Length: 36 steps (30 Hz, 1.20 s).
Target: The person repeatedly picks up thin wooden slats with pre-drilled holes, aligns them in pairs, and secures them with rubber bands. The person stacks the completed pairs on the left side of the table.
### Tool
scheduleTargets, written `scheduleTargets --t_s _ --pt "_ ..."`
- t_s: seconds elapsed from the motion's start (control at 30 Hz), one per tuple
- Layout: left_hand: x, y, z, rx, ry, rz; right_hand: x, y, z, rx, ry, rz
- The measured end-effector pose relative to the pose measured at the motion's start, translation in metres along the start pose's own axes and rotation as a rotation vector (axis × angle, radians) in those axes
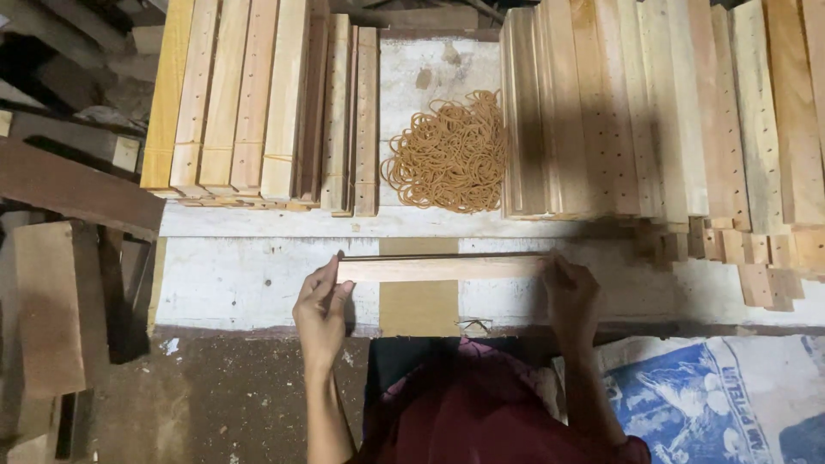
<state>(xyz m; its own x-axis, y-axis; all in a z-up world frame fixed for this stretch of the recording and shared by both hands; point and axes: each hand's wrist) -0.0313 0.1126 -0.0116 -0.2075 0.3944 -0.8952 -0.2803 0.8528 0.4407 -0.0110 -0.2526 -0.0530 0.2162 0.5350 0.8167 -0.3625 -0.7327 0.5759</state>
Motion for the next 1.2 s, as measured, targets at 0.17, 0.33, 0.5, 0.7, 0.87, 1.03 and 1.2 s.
scheduleTargets --t_s 0.17,0.33,0.5,0.7,0.87,1.03,1.2 --pt "0.004 -0.003 0.002 -0.076 -0.008 0.011 0.006 -0.007 0.001 -0.075 0.008 0.047" --pt "-0.01 0.002 0.002 -0.098 -0.007 0.029 0.006 -0.009 0.003 -0.156 0.175 -0.054" --pt "-0.013 0.003 0.004 -0.086 -0.001 0.02 0.005 -0.007 0.01 -0.136 0.245 -0.138" --pt "-0.018 0.004 0.003 -0.085 0.037 0.024 -0.019 0.0 0.022 0.023 -0.002 -0.057" --pt "-0.023 0.005 0.004 -0.063 0.052 0.019 -0.075 0.002 0.047 0.249 0.173 0.085" --pt "-0.02 0.002 0.005 -0.072 0.029 0.02 -0.057 0.006 0.05 0.316 0.115 0.177" --pt "-0.006 0.002 0.009 -0.084 0.008 0.018 -0.074 0.006 0.053 0.32 0.11 0.137"
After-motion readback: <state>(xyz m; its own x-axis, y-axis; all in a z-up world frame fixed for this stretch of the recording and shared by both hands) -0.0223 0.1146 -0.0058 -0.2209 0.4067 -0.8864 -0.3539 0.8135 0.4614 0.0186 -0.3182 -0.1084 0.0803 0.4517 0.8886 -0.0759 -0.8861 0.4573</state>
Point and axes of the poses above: each hand's wrist, its own z-axis towards the middle knuckle, its own y-axis out of the back of the hand, x = y × z, and after that the axes turned 5 degrees about z, right-handed
